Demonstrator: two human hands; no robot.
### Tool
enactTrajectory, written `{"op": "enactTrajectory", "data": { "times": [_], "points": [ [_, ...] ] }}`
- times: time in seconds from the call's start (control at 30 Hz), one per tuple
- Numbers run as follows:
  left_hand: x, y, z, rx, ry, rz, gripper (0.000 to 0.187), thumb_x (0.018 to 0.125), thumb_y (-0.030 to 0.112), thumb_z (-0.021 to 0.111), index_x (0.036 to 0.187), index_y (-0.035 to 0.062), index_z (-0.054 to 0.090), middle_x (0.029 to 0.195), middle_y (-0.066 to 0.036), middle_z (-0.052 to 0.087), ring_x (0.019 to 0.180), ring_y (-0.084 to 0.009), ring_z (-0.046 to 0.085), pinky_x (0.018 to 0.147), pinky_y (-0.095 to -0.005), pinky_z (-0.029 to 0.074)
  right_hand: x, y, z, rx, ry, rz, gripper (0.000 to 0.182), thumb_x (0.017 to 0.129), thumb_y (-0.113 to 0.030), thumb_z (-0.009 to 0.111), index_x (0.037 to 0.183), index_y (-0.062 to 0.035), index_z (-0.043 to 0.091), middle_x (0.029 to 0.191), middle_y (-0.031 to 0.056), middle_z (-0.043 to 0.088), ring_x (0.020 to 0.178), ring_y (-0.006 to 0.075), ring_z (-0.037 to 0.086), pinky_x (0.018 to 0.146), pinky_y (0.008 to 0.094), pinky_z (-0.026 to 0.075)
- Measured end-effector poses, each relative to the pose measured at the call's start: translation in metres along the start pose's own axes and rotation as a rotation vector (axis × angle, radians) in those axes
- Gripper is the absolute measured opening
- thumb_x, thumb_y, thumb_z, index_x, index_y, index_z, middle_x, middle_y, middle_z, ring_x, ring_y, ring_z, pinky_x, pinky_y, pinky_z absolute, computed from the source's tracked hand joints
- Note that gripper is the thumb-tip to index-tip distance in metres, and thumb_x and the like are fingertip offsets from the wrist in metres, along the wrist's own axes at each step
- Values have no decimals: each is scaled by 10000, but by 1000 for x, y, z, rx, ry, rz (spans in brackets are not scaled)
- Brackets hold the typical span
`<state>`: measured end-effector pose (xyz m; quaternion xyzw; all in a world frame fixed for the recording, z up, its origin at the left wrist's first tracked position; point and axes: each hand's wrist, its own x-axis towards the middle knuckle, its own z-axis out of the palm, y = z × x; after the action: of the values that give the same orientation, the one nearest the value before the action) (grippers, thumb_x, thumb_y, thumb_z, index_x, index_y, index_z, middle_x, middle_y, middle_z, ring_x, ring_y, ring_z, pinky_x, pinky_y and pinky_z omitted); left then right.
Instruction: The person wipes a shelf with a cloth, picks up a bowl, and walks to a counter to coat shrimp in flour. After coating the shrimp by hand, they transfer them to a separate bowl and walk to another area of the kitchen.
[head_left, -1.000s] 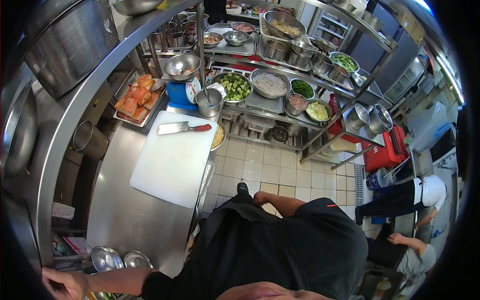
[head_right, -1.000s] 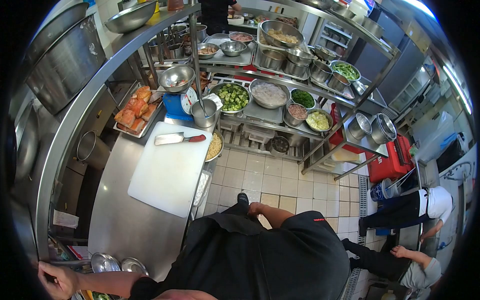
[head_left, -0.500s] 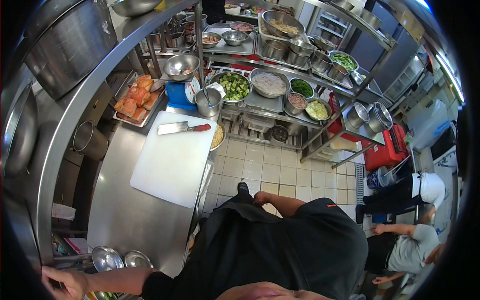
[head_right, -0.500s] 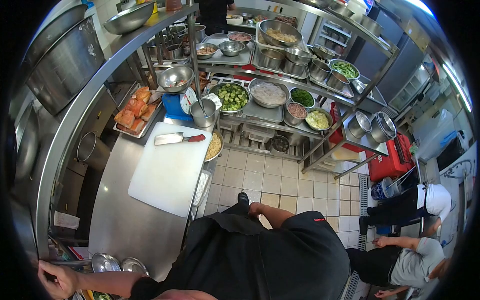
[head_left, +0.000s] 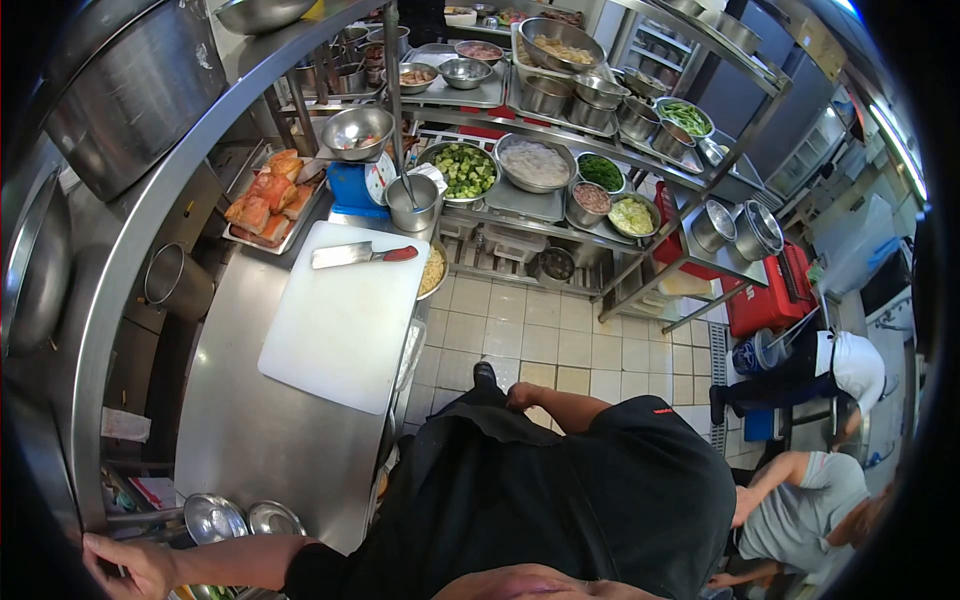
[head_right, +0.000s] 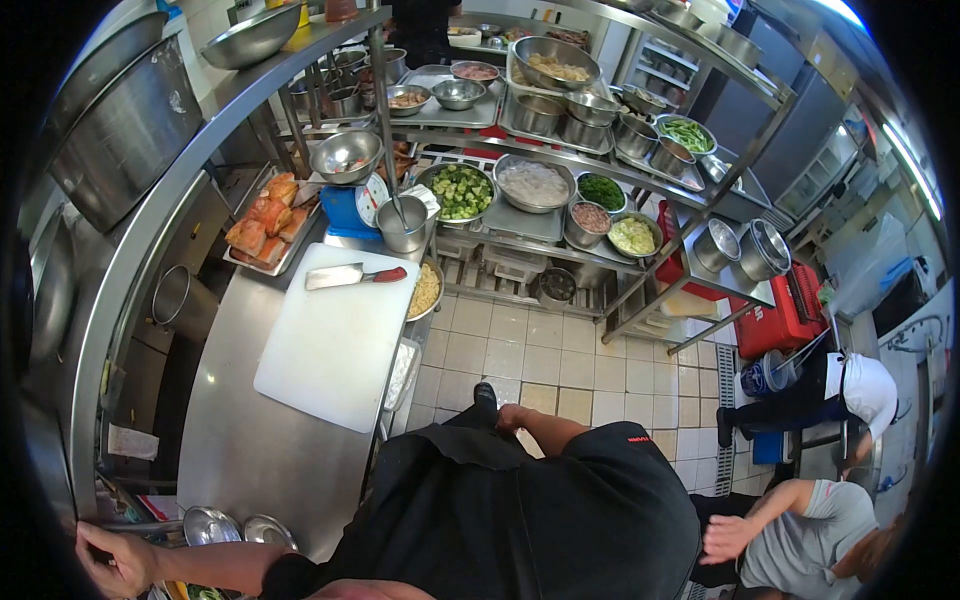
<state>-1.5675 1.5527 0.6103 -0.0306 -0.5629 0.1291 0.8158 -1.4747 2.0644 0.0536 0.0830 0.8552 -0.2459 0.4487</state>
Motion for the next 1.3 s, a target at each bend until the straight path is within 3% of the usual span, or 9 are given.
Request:
{"op": "enactTrajectory", "data": {
  "times": [0.27,0.57,1.07,1.3],
  "points": [
    [0,0,1,-2,18,-10,370,865,390,607,636,106,545,669,-25,503,619,-222,455,614,-356,322,2,5,1,-29,-15,-32,335,763,-338,554,709,-22,653,613,110,626,524,226,623,513,351,503],
    [-1,-2,2,-2,19,-6,383,865,410,598,629,113,545,658,-18,500,607,-210,450,607,-348,315,9,7,3,73,-6,87,332,768,-321,540,675,-21,646,602,110,623,517,225,621,513,352,500],
    [0,0,4,23,25,1,368,871,357,599,623,95,526,652,-30,498,589,-223,448,579,-354,321,22,6,-1,-100,-69,-24,280,748,-283,573,781,-22,668,679,117,648,557,228,634,486,344,511],
    [-1,-3,7,-1,55,40,368,872,361,594,625,96,527,644,-31,499,567,-223,452,570,-355,327,18,1,-4,33,-10,43,290,748,-301,577,780,-28,672,687,114,653,559,229,631,509,346,515]
  ]
}}
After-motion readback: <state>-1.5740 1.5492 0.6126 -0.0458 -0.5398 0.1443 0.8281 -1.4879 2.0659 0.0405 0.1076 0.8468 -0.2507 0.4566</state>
